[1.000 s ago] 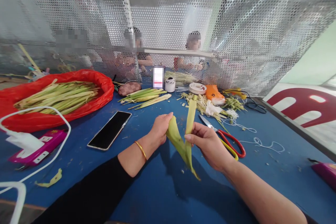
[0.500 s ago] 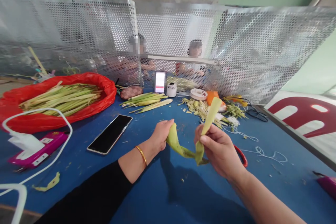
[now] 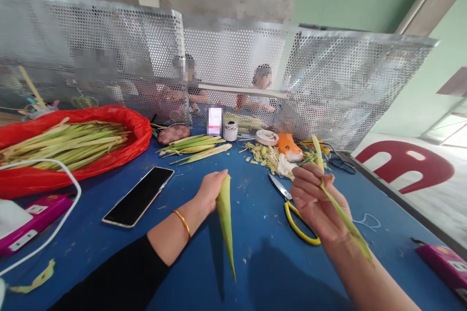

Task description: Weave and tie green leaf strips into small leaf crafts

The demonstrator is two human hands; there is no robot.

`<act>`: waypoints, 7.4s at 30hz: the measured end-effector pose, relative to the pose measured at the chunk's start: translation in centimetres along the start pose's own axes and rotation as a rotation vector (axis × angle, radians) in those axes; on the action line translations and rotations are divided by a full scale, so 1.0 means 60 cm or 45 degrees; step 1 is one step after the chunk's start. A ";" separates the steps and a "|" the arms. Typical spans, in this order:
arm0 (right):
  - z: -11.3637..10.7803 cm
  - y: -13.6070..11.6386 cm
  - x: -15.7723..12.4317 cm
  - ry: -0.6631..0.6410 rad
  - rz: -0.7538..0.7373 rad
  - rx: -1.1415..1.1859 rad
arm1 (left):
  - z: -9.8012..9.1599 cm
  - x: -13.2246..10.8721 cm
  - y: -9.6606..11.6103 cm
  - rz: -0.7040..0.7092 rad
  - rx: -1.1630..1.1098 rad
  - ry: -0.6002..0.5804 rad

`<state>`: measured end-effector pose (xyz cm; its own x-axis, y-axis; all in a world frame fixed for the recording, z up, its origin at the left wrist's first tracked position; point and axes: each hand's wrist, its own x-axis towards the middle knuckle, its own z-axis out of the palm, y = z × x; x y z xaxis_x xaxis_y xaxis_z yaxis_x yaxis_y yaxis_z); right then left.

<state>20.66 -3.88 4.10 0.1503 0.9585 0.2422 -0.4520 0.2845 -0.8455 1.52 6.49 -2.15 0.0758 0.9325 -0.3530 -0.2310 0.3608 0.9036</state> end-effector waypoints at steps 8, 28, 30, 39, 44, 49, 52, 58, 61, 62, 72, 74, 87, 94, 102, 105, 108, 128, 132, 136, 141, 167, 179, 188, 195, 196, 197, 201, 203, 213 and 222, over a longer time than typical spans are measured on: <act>-0.048 0.101 0.035 0.085 0.194 -1.131 | 0.007 -0.024 0.006 -0.048 -0.029 -0.175; 0.017 0.093 -0.006 0.032 0.383 -0.463 | 0.033 -0.079 0.010 0.009 0.265 -0.539; 0.018 0.090 -0.006 0.023 0.396 -0.409 | 0.034 -0.081 0.012 0.039 0.304 -0.521; 0.016 0.097 -0.005 0.056 0.410 -0.353 | 0.037 -0.081 0.004 0.070 0.309 -0.479; 0.013 0.104 -0.004 0.070 0.285 -0.528 | 0.038 -0.078 -0.003 0.106 0.339 -0.446; 0.011 0.105 -0.006 0.065 0.167 -0.767 | 0.039 -0.080 -0.004 0.075 0.310 -0.411; 0.013 0.102 -0.006 0.063 0.193 -0.721 | 0.040 -0.081 -0.002 0.061 0.284 -0.421; 0.017 0.104 -0.008 0.087 0.405 -0.457 | 0.039 -0.079 -0.004 0.156 0.300 -0.412; 0.016 0.106 -0.008 0.098 0.401 -0.427 | 0.039 -0.077 -0.007 0.177 0.318 -0.422; 0.016 0.107 -0.008 0.104 0.375 -0.443 | 0.040 -0.077 -0.007 0.175 0.319 -0.424; 0.018 0.106 -0.011 0.063 0.304 -0.497 | 0.041 -0.077 -0.007 0.094 0.236 -0.438; 0.019 0.107 -0.013 0.026 0.383 -0.441 | 0.040 -0.074 -0.009 0.137 0.235 -0.425; 0.029 0.102 -0.021 -0.034 0.461 -0.455 | 0.039 -0.061 -0.019 0.176 0.230 -0.375; 0.031 0.108 -0.027 -0.028 0.441 -0.484 | 0.039 -0.060 -0.023 0.251 0.251 -0.314; 0.031 0.104 -0.028 -0.052 0.389 -0.489 | 0.038 -0.049 -0.027 0.283 0.231 -0.281; 0.031 0.106 -0.028 -0.122 0.513 -0.483 | 0.037 -0.045 -0.028 0.264 0.244 -0.259; 0.030 0.107 -0.028 -0.148 0.541 -0.467 | 0.037 -0.043 -0.029 0.230 0.253 -0.255; 0.039 0.095 -0.036 -0.178 0.465 -0.436 | 0.037 -0.039 -0.018 0.226 0.190 -0.140; 0.043 0.095 -0.039 -0.263 0.565 -0.466 | 0.033 -0.036 -0.014 0.237 0.196 -0.146; 0.044 0.097 -0.040 -0.261 0.589 -0.470 | 0.029 -0.027 -0.016 0.225 0.186 -0.109; 0.045 0.088 -0.041 -0.237 0.462 -0.470 | 0.026 -0.015 -0.021 0.249 0.157 -0.062; -0.017 0.080 0.011 -0.083 0.373 -0.721 | 0.015 -0.005 -0.011 0.206 0.127 -0.052; 0.022 0.097 -0.014 -0.079 0.481 -0.586 | 0.037 -0.067 -0.012 0.335 0.250 -0.668; 0.014 0.096 -0.011 -0.026 0.425 -0.437 | 0.028 -0.059 -0.006 0.042 0.229 -0.642; 0.008 0.095 -0.009 0.080 0.504 -0.266 | 0.029 -0.064 -0.002 -0.007 0.279 -0.702; 0.007 0.095 -0.008 0.083 0.488 -0.279 | 0.030 -0.064 -0.002 -0.010 0.284 -0.715; 0.007 0.094 -0.007 0.087 0.475 -0.297 | 0.030 -0.064 -0.003 -0.009 0.289 -0.724; 0.008 0.093 -0.005 0.099 0.477 -0.338 | 0.033 -0.065 -0.005 0.058 0.350 -0.716; 0.008 0.093 -0.004 0.094 0.485 -0.339 | 0.035 -0.067 -0.005 0.110 0.407 -0.683; 0.007 0.100 -0.007 0.125 0.508 -0.301 | 0.040 -0.069 -0.012 0.191 0.479 -0.621; 0.003 0.106 -0.007 0.149 0.479 -0.280 | 0.041 -0.070 -0.013 0.205 0.463 -0.604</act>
<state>17.58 -2.44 -1.32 0.1153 0.9826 -0.1459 -0.2985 -0.1058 -0.9485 3.75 2.31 -0.76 0.5098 0.8497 -0.1343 0.0638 0.1183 0.9909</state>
